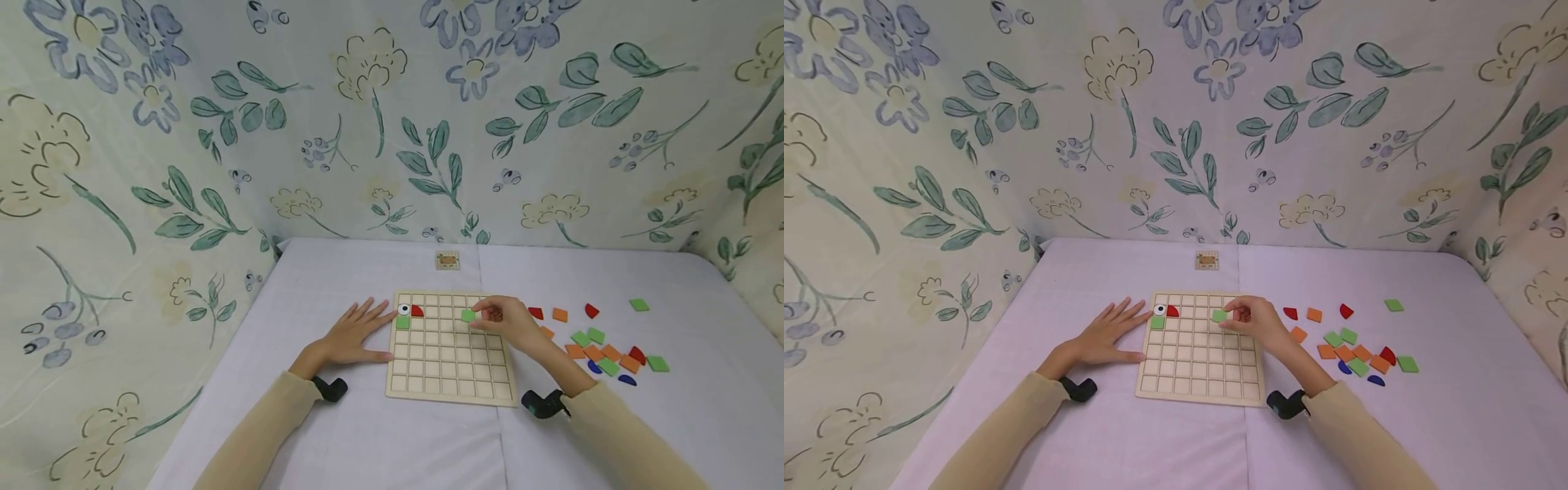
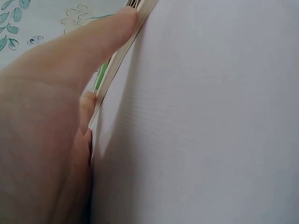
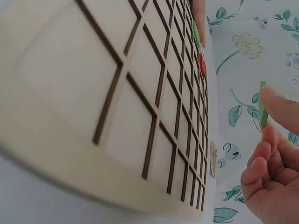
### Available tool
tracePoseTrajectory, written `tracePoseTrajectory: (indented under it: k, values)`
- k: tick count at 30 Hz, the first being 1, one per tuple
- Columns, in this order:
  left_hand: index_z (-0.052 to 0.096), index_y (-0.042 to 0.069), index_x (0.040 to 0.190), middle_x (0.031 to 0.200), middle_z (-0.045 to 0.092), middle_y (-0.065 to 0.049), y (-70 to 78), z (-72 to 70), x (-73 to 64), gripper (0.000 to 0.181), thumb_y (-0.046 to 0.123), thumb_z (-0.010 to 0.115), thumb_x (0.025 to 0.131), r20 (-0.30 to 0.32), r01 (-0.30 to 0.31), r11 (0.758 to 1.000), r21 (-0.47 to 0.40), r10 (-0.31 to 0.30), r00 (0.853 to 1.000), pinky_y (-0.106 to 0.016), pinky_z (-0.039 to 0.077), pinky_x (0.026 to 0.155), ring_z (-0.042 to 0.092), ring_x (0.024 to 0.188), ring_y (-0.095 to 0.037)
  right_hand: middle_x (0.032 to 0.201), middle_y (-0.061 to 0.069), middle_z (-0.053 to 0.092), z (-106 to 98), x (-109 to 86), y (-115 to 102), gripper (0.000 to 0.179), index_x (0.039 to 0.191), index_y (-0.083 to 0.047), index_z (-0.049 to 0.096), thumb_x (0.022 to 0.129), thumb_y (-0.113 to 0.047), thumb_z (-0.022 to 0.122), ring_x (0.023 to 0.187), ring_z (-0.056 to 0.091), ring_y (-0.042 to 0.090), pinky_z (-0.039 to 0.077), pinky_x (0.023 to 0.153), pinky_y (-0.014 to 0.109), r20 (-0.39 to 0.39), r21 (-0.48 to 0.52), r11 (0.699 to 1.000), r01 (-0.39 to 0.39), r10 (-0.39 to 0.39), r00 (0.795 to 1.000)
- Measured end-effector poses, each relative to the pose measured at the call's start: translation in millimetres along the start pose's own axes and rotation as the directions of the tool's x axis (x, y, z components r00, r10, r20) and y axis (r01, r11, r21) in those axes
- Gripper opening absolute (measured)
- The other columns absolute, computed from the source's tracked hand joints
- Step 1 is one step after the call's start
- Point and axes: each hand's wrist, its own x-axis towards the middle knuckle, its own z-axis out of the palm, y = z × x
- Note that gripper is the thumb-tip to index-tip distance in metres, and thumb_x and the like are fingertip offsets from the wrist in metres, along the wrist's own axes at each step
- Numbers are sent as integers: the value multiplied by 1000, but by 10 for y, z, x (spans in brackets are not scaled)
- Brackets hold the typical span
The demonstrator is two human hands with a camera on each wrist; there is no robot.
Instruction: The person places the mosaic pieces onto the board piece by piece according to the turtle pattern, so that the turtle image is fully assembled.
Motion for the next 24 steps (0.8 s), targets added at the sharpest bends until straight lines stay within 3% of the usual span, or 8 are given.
tracePoseTrajectory:
  k: [11, 24]
  values:
    - [15, 36, 160, 167, 4, 5, -25, 26, 9, 96, 82, 49, 83, 12, 11, 1000, -2, -11, 1000, -50, -4, 120, -6, 152, -25, 74, 4, 57, 229, 141, -77, 25, 103, 7, 70, 84, -5, 80, 65, 50, 15, 46, 56, 21, 48, 76, 997, 15, -18, 999]
    - [12, 39, 160, 166, 0, 9, -27, 42, 21, 96, 84, 47, 82, 28, 34, 999, 12, -35, 999, -47, -7, 120, -9, 152, -21, 73, 3, 58, 525, 300, -110, 26, 102, 6, 71, 83, -8, 82, 65, 49, 15, 43, 55, 21, 62, 87, 996, 2, -8, 998]
